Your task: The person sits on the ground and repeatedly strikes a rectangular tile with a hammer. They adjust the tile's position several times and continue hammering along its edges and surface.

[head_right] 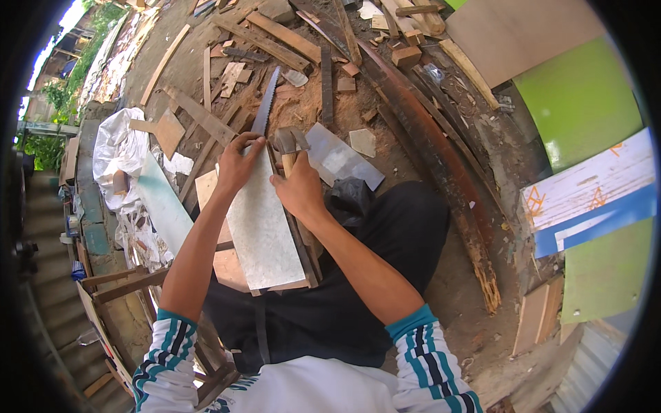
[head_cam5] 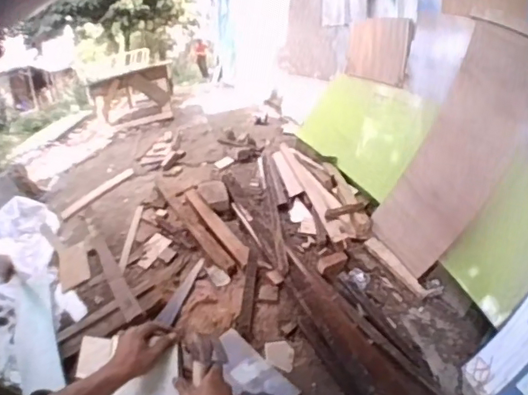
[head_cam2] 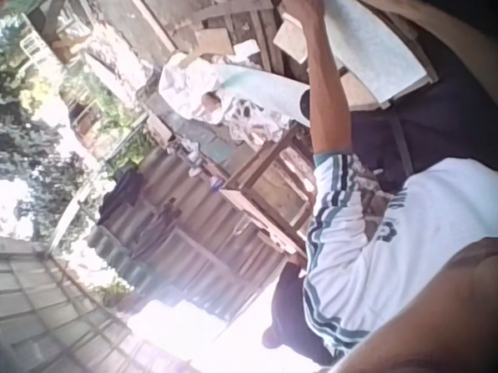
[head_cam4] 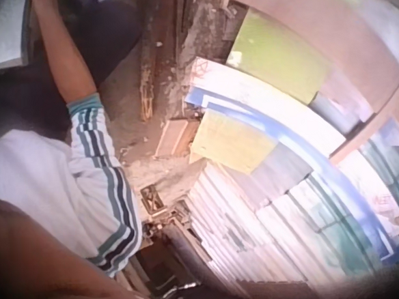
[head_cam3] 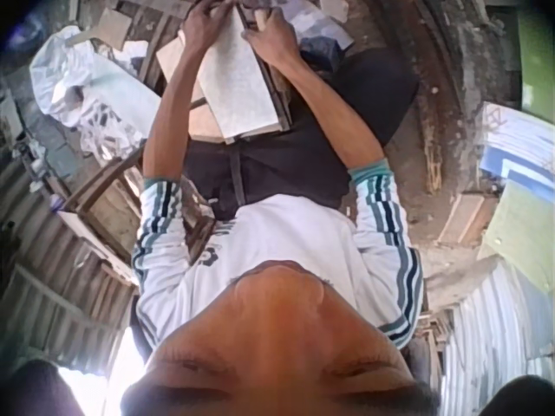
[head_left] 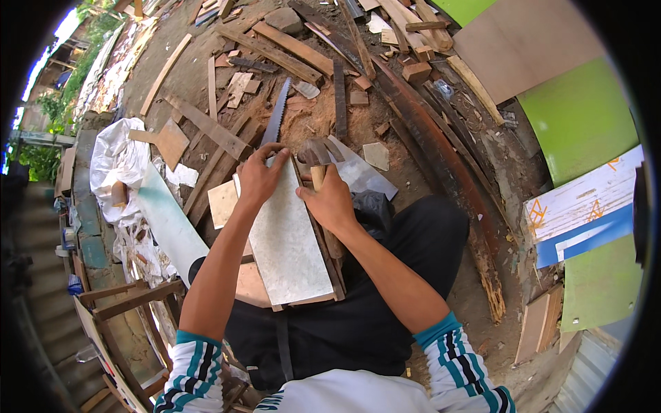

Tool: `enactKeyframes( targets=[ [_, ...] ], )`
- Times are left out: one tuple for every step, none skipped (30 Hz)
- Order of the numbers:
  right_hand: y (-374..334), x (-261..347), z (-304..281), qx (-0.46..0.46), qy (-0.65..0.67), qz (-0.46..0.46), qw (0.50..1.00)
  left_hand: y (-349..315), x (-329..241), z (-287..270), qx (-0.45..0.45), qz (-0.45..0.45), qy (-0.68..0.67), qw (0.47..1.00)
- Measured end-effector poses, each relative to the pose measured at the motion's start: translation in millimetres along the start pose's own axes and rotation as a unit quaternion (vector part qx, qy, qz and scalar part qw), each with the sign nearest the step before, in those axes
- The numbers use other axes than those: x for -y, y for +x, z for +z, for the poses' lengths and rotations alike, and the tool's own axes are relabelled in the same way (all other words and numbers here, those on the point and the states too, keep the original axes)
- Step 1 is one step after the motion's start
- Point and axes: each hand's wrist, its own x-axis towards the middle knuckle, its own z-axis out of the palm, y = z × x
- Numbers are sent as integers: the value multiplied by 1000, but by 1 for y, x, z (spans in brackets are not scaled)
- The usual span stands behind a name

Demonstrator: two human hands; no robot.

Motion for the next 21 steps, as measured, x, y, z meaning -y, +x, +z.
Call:
enactKeyframes(
  targets=[
    [0,0,-1,-2,2,-1,1000,-1,-3,1,-5,-2,-5,1000],
    [0,-1,-2,-3,2,-2,1000,-2,-6,3,-10,-3,-10,1000],
    [1,-3,-4,-4,2,-4,1000,-4,-9,5,-14,-5,-15,1000],
    [1,-4,-4,-2,3,-6,1000,-5,-9,5,-21,-2,-1,1000],
    [2,-6,-5,-2,3,-9,1000,-5,-10,6,-28,1,14,1000],
    [3,-7,-5,-3,3,-12,1000,-4,-11,7,-35,5,28,999],
    [3,-5,-5,-1,3,-15,1000,-4,-9,6,-25,-13,6,1000],
    [3,-1,-7,19,12,12,1000,-2,-7,6,-16,-31,-16,999],
    [2,-3,-6,23,21,22,999,-2,-4,5,-7,-49,-38,998],
    [3,-5,-6,22,29,30,999,-1,-7,4,4,-66,-47,997],
    [4,-7,-5,23,37,38,998,0,-7,4,9,-71,-65,995],
    [5,-12,-3,30,33,44,998,1,-7,3,12,-77,-83,993],
    [7,-14,-3,30,38,38,998,1,-7,1,15,-82,-102,991],
    [8,-17,-2,30,43,32,998,-1,-5,-2,6,-63,-109,992],
    [8,-19,0,32,49,26,998,-4,-4,-5,-4,-44,-116,992],
    [9,-22,-1,30,42,21,998,-6,-3,-6,-11,-23,-126,992],
    [11,-25,-3,29,36,17,999,-12,-2,-6,-63,0,-53,997],
    [12,-28,-4,29,30,12,999,-23,0,-6,-115,22,22,993],
    [12,-28,-5,24,33,10,999,-36,3,-5,-164,43,98,981],
    [10,-26,-4,21,36,7,999,-49,10,-7,-152,13,140,978],
    [9,-25,-4,18,38,4,999,-60,15,-6,-151,-18,97,984]
  ],
)
